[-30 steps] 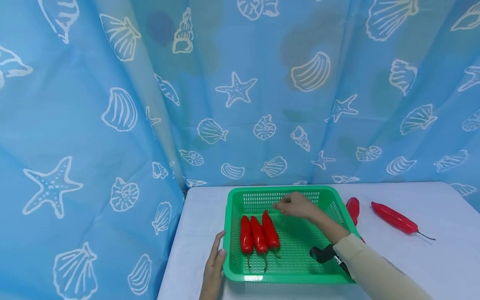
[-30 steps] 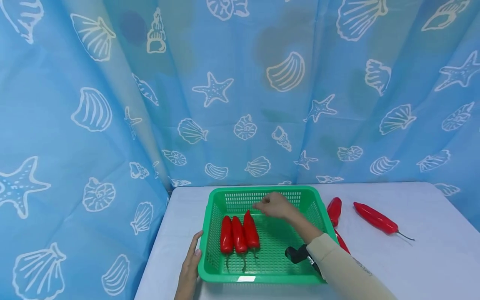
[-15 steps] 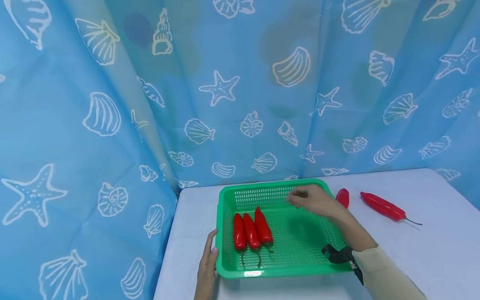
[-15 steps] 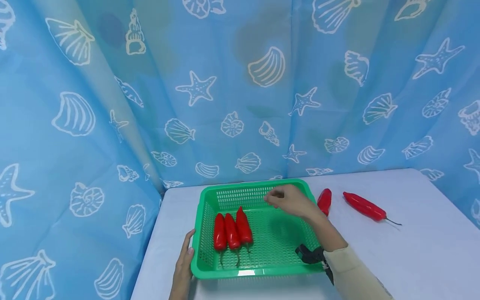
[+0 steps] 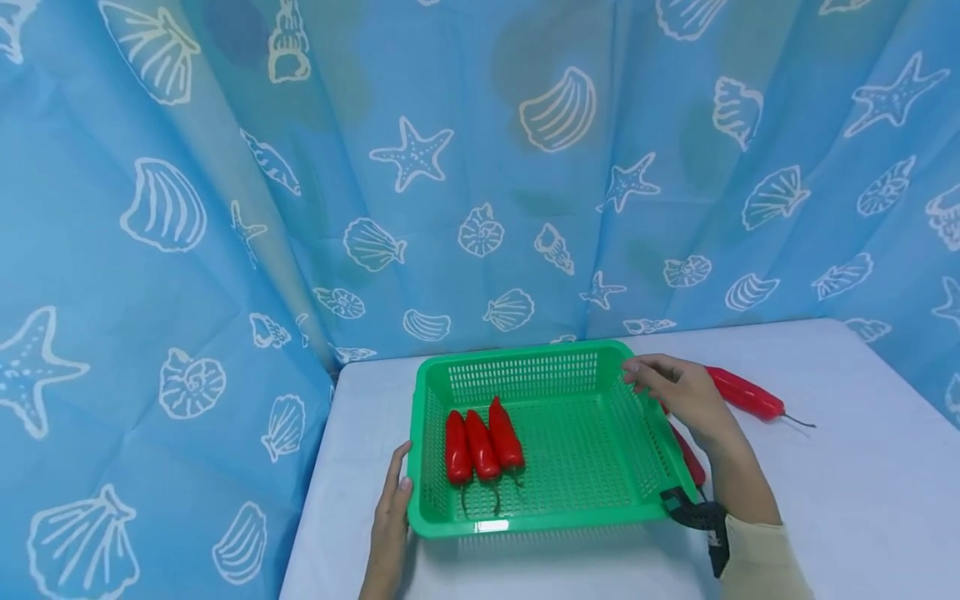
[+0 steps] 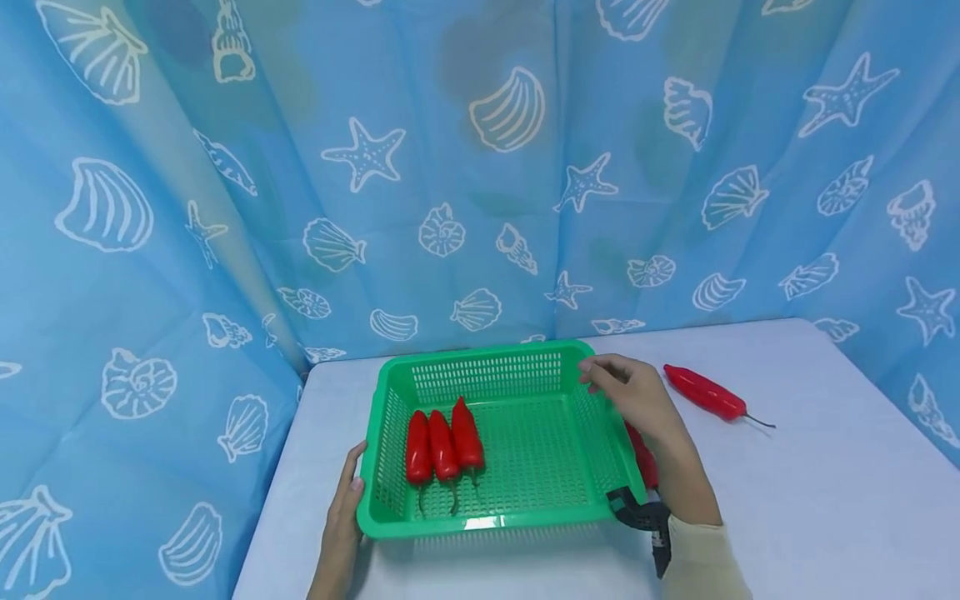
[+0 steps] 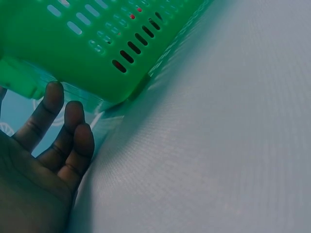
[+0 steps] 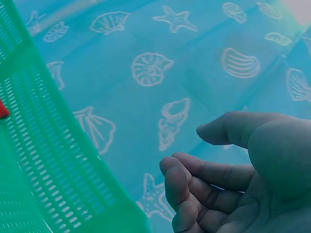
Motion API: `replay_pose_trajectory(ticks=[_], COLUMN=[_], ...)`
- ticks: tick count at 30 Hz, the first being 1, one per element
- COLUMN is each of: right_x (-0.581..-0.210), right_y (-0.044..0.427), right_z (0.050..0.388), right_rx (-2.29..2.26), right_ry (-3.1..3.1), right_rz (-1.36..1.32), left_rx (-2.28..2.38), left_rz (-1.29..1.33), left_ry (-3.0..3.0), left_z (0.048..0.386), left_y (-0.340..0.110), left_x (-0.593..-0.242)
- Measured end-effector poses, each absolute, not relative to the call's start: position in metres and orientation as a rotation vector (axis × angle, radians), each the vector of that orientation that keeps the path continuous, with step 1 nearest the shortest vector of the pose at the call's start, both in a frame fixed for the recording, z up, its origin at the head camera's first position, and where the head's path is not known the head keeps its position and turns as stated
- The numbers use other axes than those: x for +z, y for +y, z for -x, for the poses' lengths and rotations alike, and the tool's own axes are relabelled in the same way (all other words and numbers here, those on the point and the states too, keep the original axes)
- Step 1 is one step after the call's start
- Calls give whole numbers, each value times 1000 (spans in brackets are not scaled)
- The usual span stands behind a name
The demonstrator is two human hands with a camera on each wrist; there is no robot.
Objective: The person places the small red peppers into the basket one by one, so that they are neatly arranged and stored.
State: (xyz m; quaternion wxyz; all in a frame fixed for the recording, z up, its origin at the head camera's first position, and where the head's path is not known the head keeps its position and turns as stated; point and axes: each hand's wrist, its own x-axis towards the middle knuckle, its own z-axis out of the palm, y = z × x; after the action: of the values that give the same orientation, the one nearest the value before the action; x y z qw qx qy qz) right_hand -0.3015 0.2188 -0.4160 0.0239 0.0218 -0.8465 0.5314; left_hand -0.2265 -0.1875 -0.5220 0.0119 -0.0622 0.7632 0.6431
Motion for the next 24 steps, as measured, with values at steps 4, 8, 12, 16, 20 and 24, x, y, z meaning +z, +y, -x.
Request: replay_pose_trajectory(ticks=[4,8,12,16,20,24], right_x=[-414,-414,-415,-415,-416,-418], right_y=[226,232,240,248,253,256], right_z=[294,291,287,284,283,282], right_rx=[1631,1635,1591,1522,1486,1445], right_ry=[-2595,-2581,-2601,-2614,-2626,-2666], right_rz=[-52,-40,-4,34,43,32], left_rx=[2044,2056,2060,2090,2081,2072], left_rz=[127,84,50,15,-2,-6], left_ry=[2394,2400,2398,2404,2418,2425], left_z=[226,226,225,225,224,222], left_y=[-189,-190,-191,-192,-192,-193], left_x=[-525,-527,-527,-527,-527,-528])
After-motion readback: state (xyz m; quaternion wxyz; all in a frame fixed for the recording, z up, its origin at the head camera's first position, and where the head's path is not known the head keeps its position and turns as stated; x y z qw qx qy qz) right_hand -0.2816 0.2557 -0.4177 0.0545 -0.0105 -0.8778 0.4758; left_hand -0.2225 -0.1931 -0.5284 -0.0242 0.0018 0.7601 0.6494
